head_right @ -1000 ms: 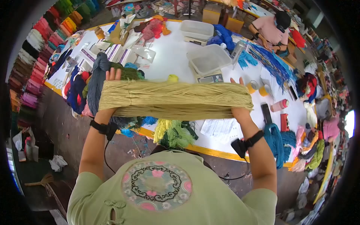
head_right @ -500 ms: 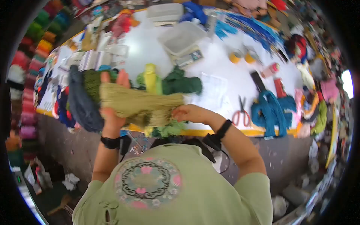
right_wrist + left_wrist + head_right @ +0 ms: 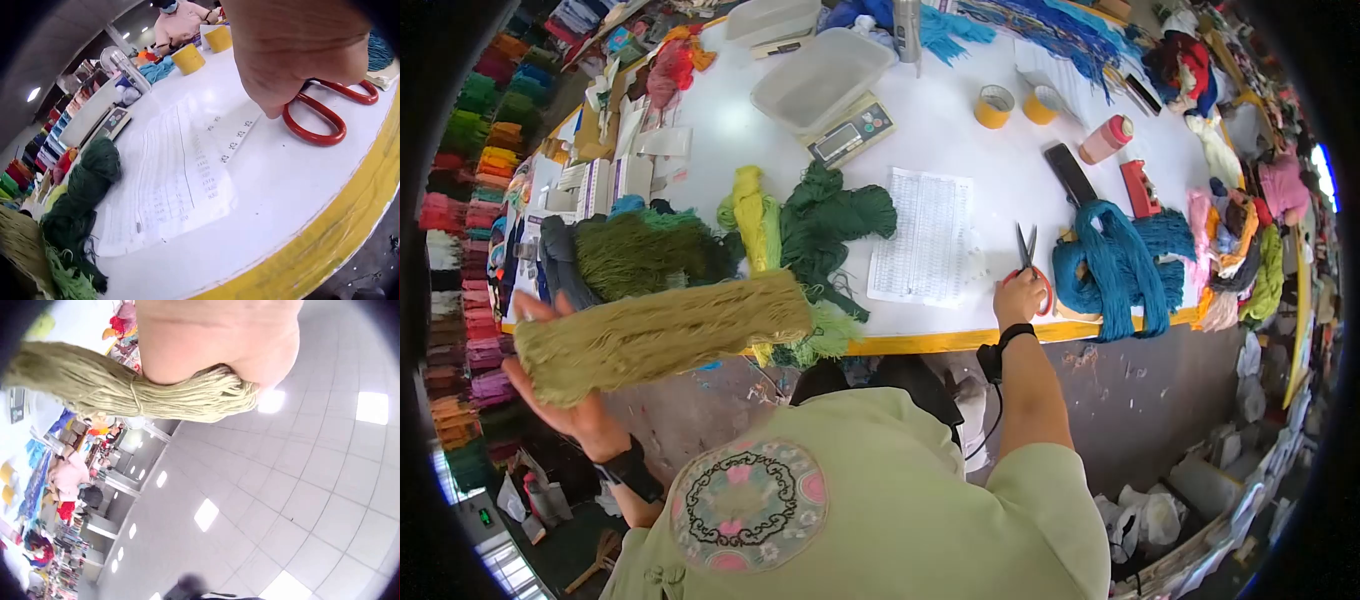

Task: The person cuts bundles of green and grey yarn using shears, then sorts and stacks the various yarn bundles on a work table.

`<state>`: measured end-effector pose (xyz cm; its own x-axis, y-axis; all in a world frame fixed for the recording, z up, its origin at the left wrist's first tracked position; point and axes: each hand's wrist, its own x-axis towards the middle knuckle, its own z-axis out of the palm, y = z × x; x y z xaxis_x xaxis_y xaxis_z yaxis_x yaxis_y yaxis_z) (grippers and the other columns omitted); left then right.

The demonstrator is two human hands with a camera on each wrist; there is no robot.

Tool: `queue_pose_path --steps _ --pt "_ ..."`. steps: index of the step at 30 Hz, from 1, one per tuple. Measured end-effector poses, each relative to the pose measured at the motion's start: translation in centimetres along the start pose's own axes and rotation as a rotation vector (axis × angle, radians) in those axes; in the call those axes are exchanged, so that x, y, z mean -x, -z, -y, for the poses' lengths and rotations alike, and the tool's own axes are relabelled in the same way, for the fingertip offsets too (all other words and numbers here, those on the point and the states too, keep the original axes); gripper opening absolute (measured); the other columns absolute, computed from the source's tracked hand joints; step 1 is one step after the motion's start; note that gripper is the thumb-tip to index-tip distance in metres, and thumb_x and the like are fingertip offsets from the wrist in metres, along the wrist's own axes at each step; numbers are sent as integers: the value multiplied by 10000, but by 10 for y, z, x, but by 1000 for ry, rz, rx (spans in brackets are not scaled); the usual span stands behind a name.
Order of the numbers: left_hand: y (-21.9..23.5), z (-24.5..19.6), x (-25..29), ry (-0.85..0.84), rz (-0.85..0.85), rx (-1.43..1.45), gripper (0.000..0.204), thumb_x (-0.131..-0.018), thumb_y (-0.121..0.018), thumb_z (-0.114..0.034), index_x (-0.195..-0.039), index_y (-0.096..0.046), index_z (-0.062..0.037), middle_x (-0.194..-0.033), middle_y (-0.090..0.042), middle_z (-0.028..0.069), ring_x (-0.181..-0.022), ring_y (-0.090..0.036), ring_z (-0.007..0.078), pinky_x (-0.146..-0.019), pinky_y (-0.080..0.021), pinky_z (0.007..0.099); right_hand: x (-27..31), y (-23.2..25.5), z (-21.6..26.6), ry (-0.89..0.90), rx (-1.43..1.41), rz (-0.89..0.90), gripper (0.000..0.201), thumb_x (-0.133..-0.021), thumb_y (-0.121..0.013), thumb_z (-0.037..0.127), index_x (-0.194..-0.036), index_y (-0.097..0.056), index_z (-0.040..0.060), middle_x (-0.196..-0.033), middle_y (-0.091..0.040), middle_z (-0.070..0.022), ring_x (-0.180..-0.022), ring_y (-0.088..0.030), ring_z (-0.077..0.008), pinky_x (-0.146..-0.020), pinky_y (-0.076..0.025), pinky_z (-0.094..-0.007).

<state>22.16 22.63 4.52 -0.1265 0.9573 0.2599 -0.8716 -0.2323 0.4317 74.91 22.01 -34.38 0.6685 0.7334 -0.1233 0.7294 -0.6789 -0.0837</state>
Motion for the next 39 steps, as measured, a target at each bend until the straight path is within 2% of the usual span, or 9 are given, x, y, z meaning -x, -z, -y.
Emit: queue_pose_path --steps 11,17,20,21,23,28,33,37,39 --pt "22 35 -3 108 -64 -162 591 -1025 -482 -288 -1537 -245 -112 -1343 -594 101 -1275 -505 246 -1205 -190 462 -4 -9 -29 -6 -35 -134 640 -781 -768 349 -1290 -463 107 -1245 -491 -220 -1195 -483 -428 -952 -446 -524" --pt "46 42 -13 81 -89 -246 557 -1022 -500 -251 -1518 -291 -107 -1147 -687 52 -1164 -567 217 -1175 -271 440 -35 -7 -39 -12 -155 193 655 -760 -779 277 -1303 -474 72 -1134 -585 -247 -987 -633 -443 -833 -522 -457" --pt "62 40 -17 27 -147 -311 505 -1012 -525 -204 -1478 -363 -94 -1104 -680 29 -1140 -573 209 -1156 -306 444 -48 -41 -49 -178 -670 349 538 -763 -783 279 -1195 -556 51 -909 -666 -164 -862 -685 -308 -729 -538 -427" --pt "66 41 -19 21 -147 -309 505 -1012 -525 -204 -1478 -363 -94 -1104 -680 29 -1140 -573 209 -1156 -306 444 -42 -5 -42 -172 -670 347 538 -763 -783 279 -1195 -556 51 -909 -666 -164 -862 -685 -308 -729 -538 -427" --pt "72 44 -23 -50 -164 -407 403 -1002 -544 -174 -1387 -460 -87 -1099 -667 13 -1122 -584 211 -1126 -353 451 9 73 29 -201 -1084 546 494 -860 -729 327 -1199 -545 19 -881 -651 -81 -819 -658 -205 -633 -543 -368" --pt "87 62 -54 -3 -297 -514 155 -988 -580 -245 -1049 -608 -105 -1044 -631 52 -1025 -592 204 -1012 -437 417 78 156 139 236 -1525 1245 524 -980 -527 523 -1199 -526 47 -905 -661 -98 -832 -634 -163 -766 -528 -318" --pt "111 72 -78 -131 -315 -411 115 -1027 -520 -202 -1097 -542 -114 -1106 -622 28 -1149 -574 210 -1071 -405 406 142 205 225 619 -1177 1662 703 -973 -436 613 -1381 -460 42 -1076 -683 -143 -930 -673 -184 -873 -528 -360" --pt "109 82 -79 -197 -386 -489 132 -1036 -503 -208 -1113 -526 -103 -1104 -618 47 -1158 -568 219 -1078 -403 405 181 216 258 409 -1086 2072 804 -926 -445 687 -1372 -460 17 -1183 -640 -165 -970 -670 -220 -864 -540 -368" --pt "101 86 -72 -238 -392 -525 133 -1039 -494 -205 -1115 -520 -99 -1101 -617 55 -1166 -565 228 -1079 -403 405 196 219 270 418 -1151 2079 798 -925 -440 691 -1342 -475 12 -1159 -637 -158 -961 -666 -224 -847 -542 -362"
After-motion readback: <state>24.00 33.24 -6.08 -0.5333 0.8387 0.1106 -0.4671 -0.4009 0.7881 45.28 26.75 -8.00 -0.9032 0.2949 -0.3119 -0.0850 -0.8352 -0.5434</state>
